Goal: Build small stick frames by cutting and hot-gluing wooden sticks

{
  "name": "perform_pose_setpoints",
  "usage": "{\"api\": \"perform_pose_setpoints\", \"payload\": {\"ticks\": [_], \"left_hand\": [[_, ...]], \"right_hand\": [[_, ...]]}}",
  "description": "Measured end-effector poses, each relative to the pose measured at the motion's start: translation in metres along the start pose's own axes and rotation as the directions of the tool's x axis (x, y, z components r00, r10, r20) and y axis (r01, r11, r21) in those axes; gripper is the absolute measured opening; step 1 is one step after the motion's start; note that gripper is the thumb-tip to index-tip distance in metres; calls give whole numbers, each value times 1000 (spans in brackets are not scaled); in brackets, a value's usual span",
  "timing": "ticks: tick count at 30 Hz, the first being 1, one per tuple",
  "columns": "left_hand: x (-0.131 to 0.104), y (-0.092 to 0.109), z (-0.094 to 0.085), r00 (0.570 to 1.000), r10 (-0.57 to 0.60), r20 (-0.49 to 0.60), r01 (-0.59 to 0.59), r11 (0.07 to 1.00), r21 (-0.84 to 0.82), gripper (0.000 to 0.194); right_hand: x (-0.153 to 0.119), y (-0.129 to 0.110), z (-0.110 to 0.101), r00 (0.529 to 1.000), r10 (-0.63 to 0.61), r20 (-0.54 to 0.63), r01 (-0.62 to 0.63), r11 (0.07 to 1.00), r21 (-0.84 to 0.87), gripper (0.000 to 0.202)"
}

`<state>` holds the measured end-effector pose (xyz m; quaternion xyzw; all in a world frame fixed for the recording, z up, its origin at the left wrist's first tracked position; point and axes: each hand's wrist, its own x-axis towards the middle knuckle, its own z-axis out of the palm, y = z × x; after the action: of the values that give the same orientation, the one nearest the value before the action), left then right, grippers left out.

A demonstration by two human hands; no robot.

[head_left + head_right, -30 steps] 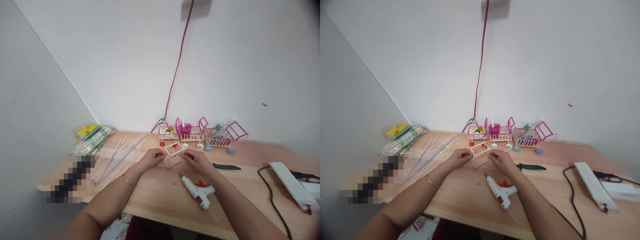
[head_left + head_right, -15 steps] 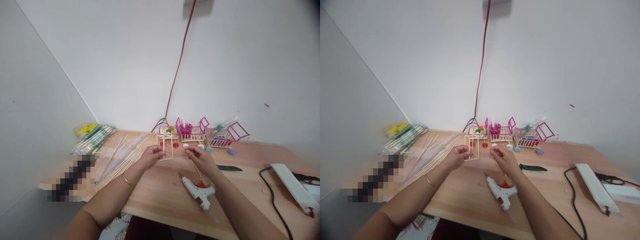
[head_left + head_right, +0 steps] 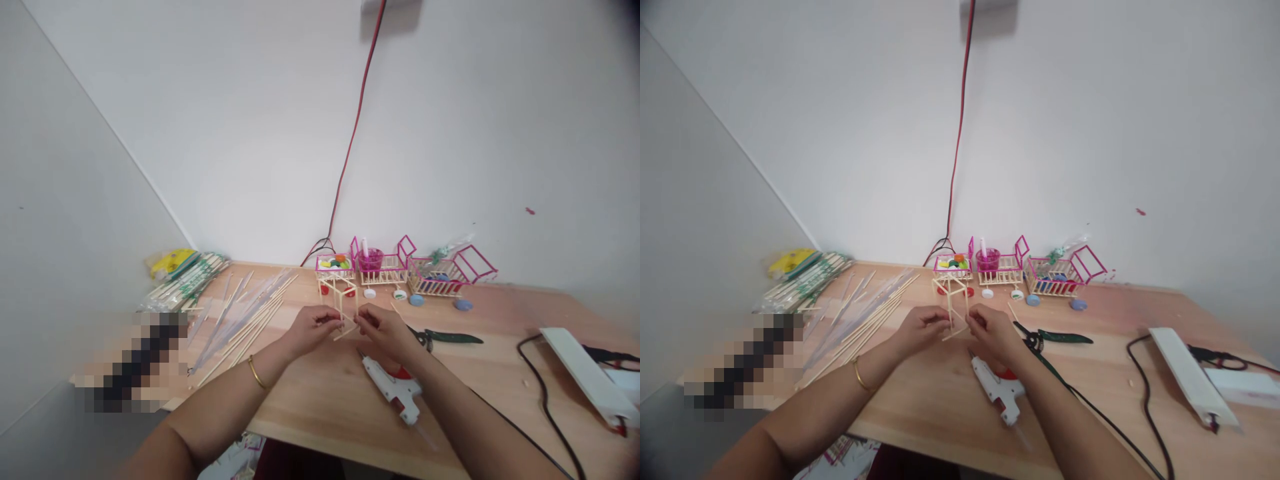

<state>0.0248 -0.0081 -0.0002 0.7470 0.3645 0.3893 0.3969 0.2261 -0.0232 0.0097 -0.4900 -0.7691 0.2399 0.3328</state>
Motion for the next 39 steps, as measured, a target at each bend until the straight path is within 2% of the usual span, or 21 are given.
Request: {"api": "perform_pose_setpoints", "payload": {"ticks": [2,4,6,8,11,14,17,20,24,30,35,39], "left_hand": [[-2,6,-3,993,97,-71,-89,990,107,22],[-4,10,-8,964,173,-202,-140,976,166,21],[-4,13,-14,921,213,-326,-158,970,186,20],[-3,11,-19,897,214,-386,-156,972,178,27],[2,1,-20,934,131,-332,-115,991,68,48],[6,-12,-15,976,-9,-219,-31,984,-177,67],[7,-18,-11,993,-70,-90,42,957,-286,71],[7,-17,-10,998,-50,-32,41,973,-226,54],[7,-12,-12,999,-23,-43,19,997,-80,25],[7,-13,-11,995,-60,-74,63,997,40,24],[7,-14,-12,994,-30,-105,44,990,131,20],[8,-15,-14,994,-2,-113,22,985,172,19]], "right_hand": [[1,1,-3,999,37,-15,-37,999,39,22],[2,3,-7,996,84,-17,-82,992,99,23],[3,5,-12,989,147,-1,-144,973,182,26],[3,6,-15,977,208,42,-211,935,285,28],[3,7,-16,956,257,140,-292,846,446,29],[2,9,-13,939,281,201,-345,759,552,29],[2,14,-11,928,294,227,-372,720,586,29],[1,16,-10,920,305,247,-393,713,580,28],[0,13,-13,917,315,243,-398,753,524,29],[0,8,-17,934,301,193,-354,860,369,27],[1,17,-14,951,256,176,-288,938,192,28],[0,25,-15,969,224,108,-230,972,54,30]]}}
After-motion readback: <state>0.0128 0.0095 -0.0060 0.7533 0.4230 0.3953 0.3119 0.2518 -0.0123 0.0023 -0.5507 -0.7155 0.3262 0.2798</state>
